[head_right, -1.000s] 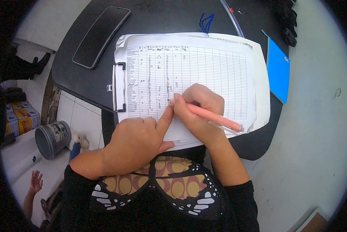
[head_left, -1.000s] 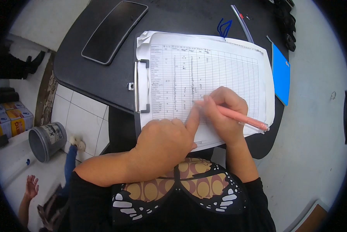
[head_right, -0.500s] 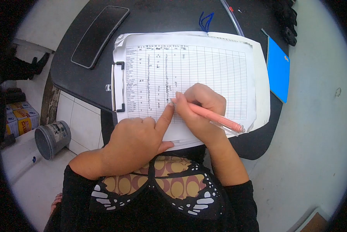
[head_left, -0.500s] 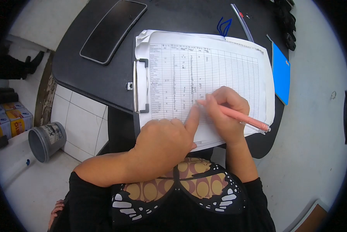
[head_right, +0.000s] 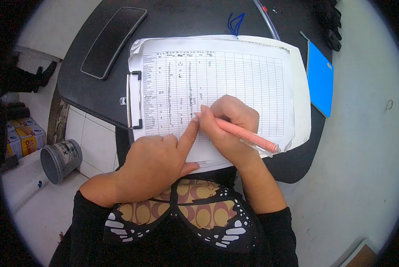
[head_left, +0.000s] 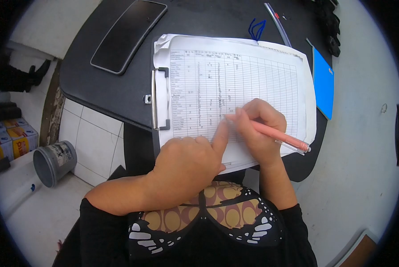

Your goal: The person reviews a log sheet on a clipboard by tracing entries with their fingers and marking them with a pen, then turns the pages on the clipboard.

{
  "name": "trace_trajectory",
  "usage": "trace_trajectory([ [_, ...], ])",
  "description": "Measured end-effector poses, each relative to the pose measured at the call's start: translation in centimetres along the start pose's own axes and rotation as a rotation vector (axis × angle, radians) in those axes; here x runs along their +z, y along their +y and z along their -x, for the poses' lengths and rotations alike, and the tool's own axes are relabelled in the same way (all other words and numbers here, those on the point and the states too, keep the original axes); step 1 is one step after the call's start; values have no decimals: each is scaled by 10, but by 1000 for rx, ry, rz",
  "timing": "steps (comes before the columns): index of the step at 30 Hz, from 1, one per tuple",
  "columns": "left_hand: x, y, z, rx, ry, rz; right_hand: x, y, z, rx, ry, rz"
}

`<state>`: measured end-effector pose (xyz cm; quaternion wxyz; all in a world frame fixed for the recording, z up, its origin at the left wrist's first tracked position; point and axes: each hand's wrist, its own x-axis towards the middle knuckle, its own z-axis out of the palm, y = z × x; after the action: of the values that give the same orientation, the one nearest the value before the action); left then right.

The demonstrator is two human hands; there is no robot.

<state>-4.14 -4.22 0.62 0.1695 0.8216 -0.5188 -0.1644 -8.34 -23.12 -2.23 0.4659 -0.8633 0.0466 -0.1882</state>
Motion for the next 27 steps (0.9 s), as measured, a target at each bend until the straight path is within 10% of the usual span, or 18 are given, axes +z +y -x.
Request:
trace_trajectory([
  [27,2,-1,3,-5,40,19,-2,-4,1,28,11,-118],
])
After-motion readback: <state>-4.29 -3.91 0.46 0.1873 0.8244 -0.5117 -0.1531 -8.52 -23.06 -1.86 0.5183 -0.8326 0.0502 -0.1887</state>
